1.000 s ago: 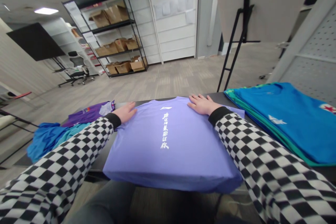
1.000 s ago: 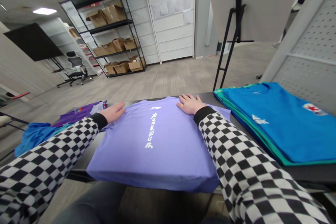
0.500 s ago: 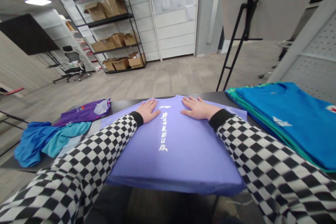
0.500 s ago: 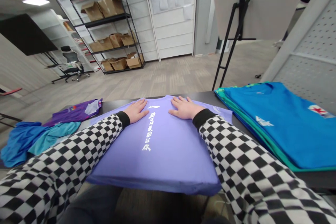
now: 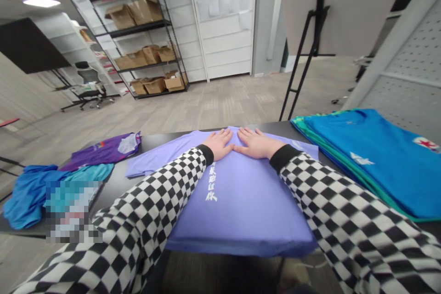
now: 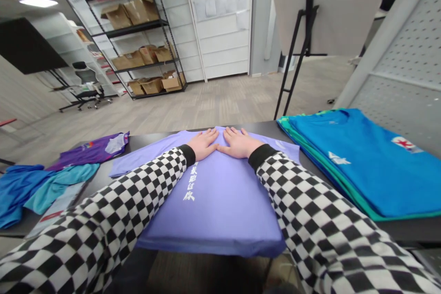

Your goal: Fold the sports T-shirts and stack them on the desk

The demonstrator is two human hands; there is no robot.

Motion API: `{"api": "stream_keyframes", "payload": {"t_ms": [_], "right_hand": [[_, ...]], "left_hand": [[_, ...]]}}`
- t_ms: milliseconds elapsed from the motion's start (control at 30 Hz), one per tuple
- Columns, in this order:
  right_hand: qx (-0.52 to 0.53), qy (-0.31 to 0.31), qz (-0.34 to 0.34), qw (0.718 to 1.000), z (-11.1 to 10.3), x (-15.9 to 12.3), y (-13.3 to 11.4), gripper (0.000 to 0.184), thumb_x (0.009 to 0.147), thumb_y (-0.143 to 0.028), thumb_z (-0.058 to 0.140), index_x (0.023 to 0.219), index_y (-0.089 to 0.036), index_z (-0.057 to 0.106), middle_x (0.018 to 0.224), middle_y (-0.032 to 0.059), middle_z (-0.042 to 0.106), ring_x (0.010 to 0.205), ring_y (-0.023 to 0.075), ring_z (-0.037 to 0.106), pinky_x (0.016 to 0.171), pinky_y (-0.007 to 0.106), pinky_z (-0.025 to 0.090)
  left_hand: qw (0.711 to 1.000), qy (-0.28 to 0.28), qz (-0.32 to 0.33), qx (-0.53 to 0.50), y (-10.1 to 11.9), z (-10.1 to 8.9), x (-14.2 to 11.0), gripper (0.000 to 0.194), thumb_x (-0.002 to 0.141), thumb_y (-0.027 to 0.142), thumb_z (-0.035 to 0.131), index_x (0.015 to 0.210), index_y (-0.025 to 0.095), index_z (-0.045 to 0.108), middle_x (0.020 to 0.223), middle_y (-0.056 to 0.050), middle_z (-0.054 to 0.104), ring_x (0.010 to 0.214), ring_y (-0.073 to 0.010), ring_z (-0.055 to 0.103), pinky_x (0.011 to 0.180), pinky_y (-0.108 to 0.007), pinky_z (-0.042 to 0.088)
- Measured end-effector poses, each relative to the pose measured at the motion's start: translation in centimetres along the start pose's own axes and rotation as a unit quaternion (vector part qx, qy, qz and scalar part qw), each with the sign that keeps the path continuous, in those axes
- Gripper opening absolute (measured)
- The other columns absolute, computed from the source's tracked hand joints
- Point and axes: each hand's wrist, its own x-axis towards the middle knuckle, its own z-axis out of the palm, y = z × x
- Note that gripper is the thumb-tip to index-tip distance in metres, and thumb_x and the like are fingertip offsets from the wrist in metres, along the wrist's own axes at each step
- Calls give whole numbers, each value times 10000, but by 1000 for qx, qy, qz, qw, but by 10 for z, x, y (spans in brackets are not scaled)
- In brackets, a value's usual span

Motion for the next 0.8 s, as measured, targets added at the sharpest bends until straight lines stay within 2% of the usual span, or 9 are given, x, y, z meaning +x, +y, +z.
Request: {"api": "stream_keyframes", "payload": {"t_ms": [133, 233, 300, 367, 433, 500, 567, 633, 800], "right_hand": [[20, 4, 1, 1000, 0, 0, -5, 982, 1080, -796, 442, 1810, -144, 363, 1868, 211, 298, 1750, 429, 246, 1409, 685, 166], [31, 23, 2, 999, -13, -6, -9, 876, 1123, -705, 468, 1778, -125, 421, 1856, 217, 328, 1740, 422, 283, 1407, 679, 177], [37, 87, 12, 995, -30, -20, -4, 784, 1151, -630, 469, 1753, -128, 465, 1840, 204, 379, 1729, 402, 323, 1406, 660, 199], [50, 189, 51, 979, -48, -44, 8, 678, 1168, -552, 469, 1713, -153, 529, 1781, 182, 501, 1672, 350, 446, 1388, 566, 298], [58, 286, 128, 948, -63, -80, 27, 571, 1175, -461, 459, 1644, -173, 613, 1646, 166, 661, 1524, 304, 619, 1292, 454, 446], [38, 324, 230, 917, -70, -117, 49, 483, 1157, -372, 469, 1527, -179, 713, 1457, 162, 784, 1341, 307, 729, 1156, 417, 538], [-3, 282, 310, 908, -69, -146, 69, 385, 1115, -326, 532, 1332, -197, 822, 1305, 158, 833, 1244, 321, 752, 1070, 402, 557], [-38, 215, 343, 914, -64, -162, 81, 327, 1088, -327, 581, 1175, -225, 879, 1256, 153, 839, 1217, 328, 747, 1027, 392, 552], [-33, 107, 325, 939, -55, -162, 86, 343, 1076, -476, 647, 1218, -296, 902, 1292, 137, 829, 1175, 344, 747, 951, 404, 564]], "left_hand": [[1000, -3, 10, 13, -6, 10, 2, 804, 1156, 579, 310, 1839, 156, 262, 1915, -118, 192, 1785, -306, 169, 1436, -564, 146], [1000, 7, 10, 23, -11, 13, 2, 837, 1151, 638, 307, 1838, 160, 273, 1911, -124, 200, 1781, -322, 189, 1430, -568, 159], [1000, 13, 8, 23, -14, 16, 3, 863, 1143, 676, 307, 1839, 168, 274, 1910, -130, 201, 1779, -335, 193, 1424, -579, 166], [1000, 13, 9, 22, -16, 18, 5, 881, 1136, 692, 300, 1841, 165, 268, 1909, -136, 194, 1779, -343, 192, 1420, -586, 169], [1000, 10, 13, 21, -16, 19, 7, 890, 1132, 695, 292, 1842, 158, 263, 1908, -139, 191, 1778, -343, 196, 1419, -587, 170], [1000, 11, 14, 23, -16, 19, 7, 896, 1127, 694, 281, 1842, 154, 260, 1908, -137, 191, 1777, -340, 201, 1418, -587, 172], [1000, 13, 12, 25, -15, 18, 6, 904, 1123, 694, 273, 1843, 149, 255, 1909, -133, 185, 1778, -334, 198, 1419, -585, 174], [999, 13, 9, 29, -14, 18, 5, 913, 1118, 692, 265, 1843, 139, 247, 1911, -130, 176, 1780, -328, 191, 1421, -584, 170], [998, -17, -4, 58, -9, 11, 4, 910, 1127, 669, 230, 1845, 111, 214, 1908, -153, 160, 1781, -323, 189, 1423, -598, 159]]}}
